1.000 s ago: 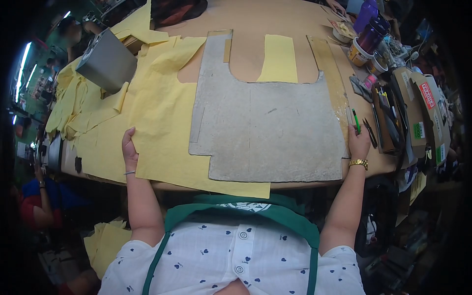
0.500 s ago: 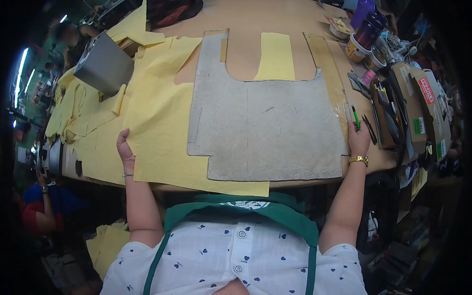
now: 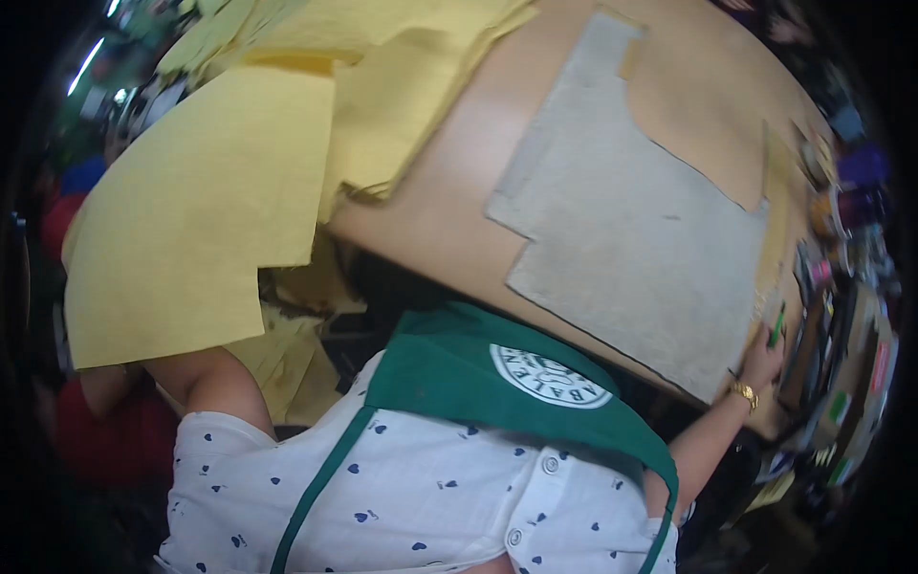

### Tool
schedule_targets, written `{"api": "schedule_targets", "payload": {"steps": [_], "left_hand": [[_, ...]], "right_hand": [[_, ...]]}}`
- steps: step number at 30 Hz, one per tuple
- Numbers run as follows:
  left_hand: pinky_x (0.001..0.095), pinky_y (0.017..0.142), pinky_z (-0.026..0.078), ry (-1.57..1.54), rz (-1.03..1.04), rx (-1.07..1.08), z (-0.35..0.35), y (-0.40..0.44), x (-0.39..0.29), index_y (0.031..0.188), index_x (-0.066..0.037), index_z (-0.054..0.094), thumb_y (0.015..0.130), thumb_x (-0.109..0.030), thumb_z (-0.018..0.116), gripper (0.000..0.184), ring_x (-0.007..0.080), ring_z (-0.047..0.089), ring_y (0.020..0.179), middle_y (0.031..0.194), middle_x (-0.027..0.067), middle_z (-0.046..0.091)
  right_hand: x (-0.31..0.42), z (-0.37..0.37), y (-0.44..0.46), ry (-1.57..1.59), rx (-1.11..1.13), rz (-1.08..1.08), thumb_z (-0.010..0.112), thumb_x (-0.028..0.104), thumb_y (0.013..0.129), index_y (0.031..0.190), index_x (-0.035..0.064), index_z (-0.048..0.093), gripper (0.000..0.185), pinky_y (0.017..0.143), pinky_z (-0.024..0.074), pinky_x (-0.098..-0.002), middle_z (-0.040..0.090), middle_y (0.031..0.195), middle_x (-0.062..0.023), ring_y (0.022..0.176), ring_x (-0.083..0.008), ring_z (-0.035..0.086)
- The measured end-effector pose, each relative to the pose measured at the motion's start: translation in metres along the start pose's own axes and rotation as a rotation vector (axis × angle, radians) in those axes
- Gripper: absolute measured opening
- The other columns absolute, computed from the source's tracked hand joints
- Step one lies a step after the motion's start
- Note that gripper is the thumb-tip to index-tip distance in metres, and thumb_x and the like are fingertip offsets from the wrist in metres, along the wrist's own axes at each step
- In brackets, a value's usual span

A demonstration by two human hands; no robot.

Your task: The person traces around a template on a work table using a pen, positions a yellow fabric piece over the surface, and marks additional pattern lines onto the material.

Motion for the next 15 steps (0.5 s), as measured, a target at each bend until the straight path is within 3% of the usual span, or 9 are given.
{"api": "schedule_targets", "payload": {"steps": [4, 7, 10, 15], "left_hand": [[0.0388, 0.083, 0.043, 0.409, 0.175, -0.396, -0.168, -0.037, -0.076, 0.101, 0.000, 0.054, 0.077, -0.020, 0.052, 0.032, 0.0289, 0.055, 0.093, 0.103, 0.0173, 0.056], [0.0389, 0.083, 0.043, 0.803, 0.177, -0.654, -0.264, -0.089, -0.109, 0.100, 0.000, 0.055, 0.077, -0.021, 0.052, 0.031, 0.0291, 0.054, 0.093, 0.103, 0.0174, 0.056], [0.0391, 0.083, 0.043, 1.188, 0.092, -0.836, -0.323, -0.144, -0.121, 0.100, 0.000, 0.055, 0.077, -0.021, 0.053, 0.031, 0.0293, 0.054, 0.093, 0.103, 0.0174, 0.056], [0.0393, 0.083, 0.042, 1.518, -0.105, -0.990, -0.377, -0.212, -0.115, 0.098, -0.001, 0.057, 0.078, -0.023, 0.054, 0.030, 0.0296, 0.054, 0.092, 0.102, 0.0175, 0.056]], "right_hand": [[-0.012, 0.004, 0.008, -0.144, 0.033, -0.020, 0.055, 0.033, 0.078, 0.088, 0.0000, 0.060, 0.035, 0.066, 0.0430, -0.0349, 0.061, 0.078, -0.0160, 0.071, -0.0289, 0.056], [-0.011, 0.004, 0.009, -0.183, 0.045, 0.004, 0.055, 0.036, 0.078, 0.089, -0.0007, 0.059, 0.038, 0.067, 0.0426, -0.0347, 0.060, 0.081, -0.0167, 0.074, -0.0290, 0.056], [-0.021, 0.006, 0.013, -0.201, 0.061, 0.016, 0.055, 0.038, 0.078, 0.090, -0.0014, 0.059, 0.041, 0.068, 0.0423, -0.0354, 0.060, 0.083, -0.0177, 0.075, -0.0300, 0.056], [-0.015, 0.005, 0.012, -0.218, 0.071, 0.042, 0.055, 0.039, 0.078, 0.090, -0.0017, 0.059, 0.043, 0.068, 0.0422, -0.0365, 0.060, 0.083, -0.0192, 0.076, -0.0310, 0.056]]}}
Point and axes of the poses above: each hand's wrist, its own y-axis towards the middle knuckle, its own z-axis out of the palm, x = y × z, the point moved 8 cm from there along y, towards the middle knuckle
